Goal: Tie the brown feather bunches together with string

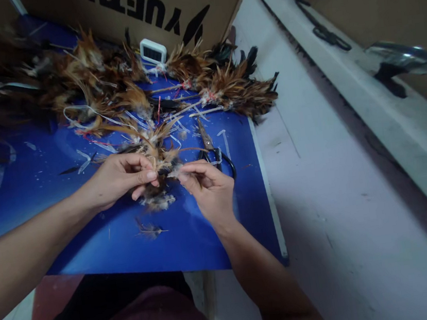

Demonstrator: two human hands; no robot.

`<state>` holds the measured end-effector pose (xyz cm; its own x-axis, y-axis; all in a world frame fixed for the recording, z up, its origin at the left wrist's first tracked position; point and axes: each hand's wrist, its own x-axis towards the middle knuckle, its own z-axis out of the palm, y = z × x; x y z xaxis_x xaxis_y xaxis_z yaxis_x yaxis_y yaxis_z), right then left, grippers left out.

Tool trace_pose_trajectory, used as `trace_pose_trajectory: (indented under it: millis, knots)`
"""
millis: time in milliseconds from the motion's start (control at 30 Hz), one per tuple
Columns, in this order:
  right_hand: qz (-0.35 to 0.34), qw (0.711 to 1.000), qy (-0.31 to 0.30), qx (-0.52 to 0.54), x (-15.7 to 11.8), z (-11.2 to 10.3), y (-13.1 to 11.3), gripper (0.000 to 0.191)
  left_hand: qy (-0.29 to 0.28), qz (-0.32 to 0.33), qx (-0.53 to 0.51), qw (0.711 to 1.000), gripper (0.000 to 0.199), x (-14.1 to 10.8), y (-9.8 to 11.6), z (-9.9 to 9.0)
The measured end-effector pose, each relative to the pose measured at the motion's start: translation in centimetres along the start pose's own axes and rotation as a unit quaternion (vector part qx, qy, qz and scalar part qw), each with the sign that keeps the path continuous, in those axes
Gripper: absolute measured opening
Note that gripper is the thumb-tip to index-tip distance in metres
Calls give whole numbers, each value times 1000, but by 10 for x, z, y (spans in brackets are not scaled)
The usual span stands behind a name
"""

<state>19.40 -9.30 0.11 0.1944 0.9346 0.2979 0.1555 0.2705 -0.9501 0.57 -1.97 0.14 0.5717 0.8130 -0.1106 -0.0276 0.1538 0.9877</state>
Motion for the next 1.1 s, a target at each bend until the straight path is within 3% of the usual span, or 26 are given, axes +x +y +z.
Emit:
trace_pose_trajectory:
  millis: [300, 467, 700, 1100]
  knots:
    - [-102, 988, -29, -113, -5, 3, -4, 9, -38, -13, 22, 999, 21, 0, -3, 3]
    - [-104, 982, -43, -150, -6, 4, -2, 11, -50, -17, 30, 998, 19, 0, -3, 3]
    - [-158, 973, -47, -165, -7, 5, 3, 13, -53, -15, 45, 997, 19, 0, -3, 3]
    - [-92, 982, -72, -149, -6, 5, 3, 10, -80, -5, 89, 993, 19, 1, -4, 1]
